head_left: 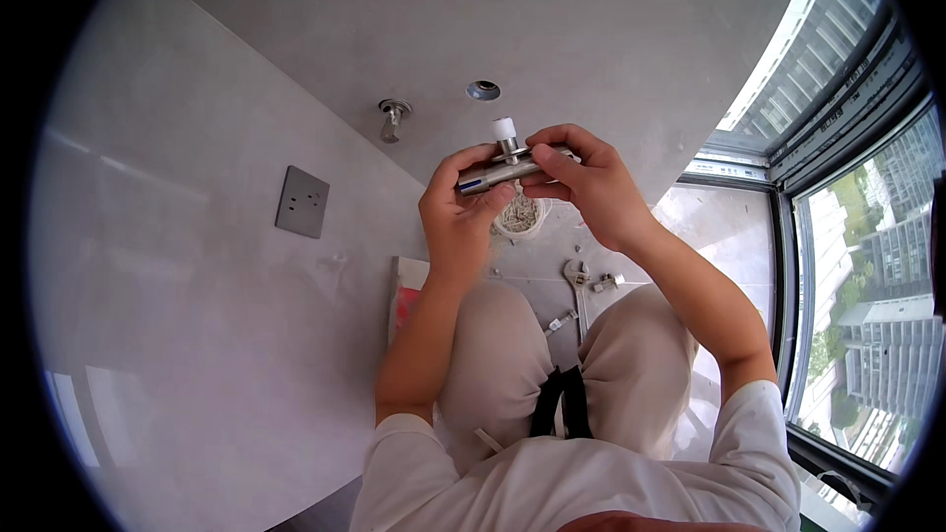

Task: The person sits on the floor and installs a plumbing fixture by screwing a metal pipe into a wall outlet. They then wrap the threads of the pipe with blue sealing tape to ensure a watertight seal.

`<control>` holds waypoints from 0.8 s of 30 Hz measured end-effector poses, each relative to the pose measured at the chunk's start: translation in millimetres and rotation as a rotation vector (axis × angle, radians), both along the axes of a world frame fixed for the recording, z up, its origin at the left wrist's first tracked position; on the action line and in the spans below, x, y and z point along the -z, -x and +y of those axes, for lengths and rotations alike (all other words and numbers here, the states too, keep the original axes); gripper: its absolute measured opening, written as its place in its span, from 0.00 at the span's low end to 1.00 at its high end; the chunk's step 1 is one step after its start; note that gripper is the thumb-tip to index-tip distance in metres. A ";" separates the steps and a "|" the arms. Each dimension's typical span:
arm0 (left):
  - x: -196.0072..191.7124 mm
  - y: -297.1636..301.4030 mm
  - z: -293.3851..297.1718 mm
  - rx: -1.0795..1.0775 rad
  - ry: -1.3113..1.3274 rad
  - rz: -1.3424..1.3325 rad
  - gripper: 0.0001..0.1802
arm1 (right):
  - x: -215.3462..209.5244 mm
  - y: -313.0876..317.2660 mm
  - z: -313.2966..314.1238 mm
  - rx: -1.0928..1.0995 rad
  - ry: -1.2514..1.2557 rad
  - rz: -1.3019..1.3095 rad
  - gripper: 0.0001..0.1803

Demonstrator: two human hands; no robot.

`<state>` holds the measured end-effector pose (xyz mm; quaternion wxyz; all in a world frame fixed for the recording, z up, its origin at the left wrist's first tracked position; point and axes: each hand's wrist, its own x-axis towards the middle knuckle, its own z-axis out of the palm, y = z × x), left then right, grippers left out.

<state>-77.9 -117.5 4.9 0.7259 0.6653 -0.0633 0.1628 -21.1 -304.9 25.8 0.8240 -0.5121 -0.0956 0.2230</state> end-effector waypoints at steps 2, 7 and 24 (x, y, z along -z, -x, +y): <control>4.5 -14.8 16.8 0.028 0.132 0.073 0.26 | 4.7 -6.2 17.2 0.050 0.154 -0.173 0.17; 24.3 -54.5 40.1 0.058 0.375 0.123 0.23 | 14.3 -22.1 45.3 0.182 0.423 -0.321 0.17; 36.8 -95.1 45.3 -0.042 0.504 0.141 0.28 | 23.6 -52.8 70.9 0.314 0.433 -0.261 0.16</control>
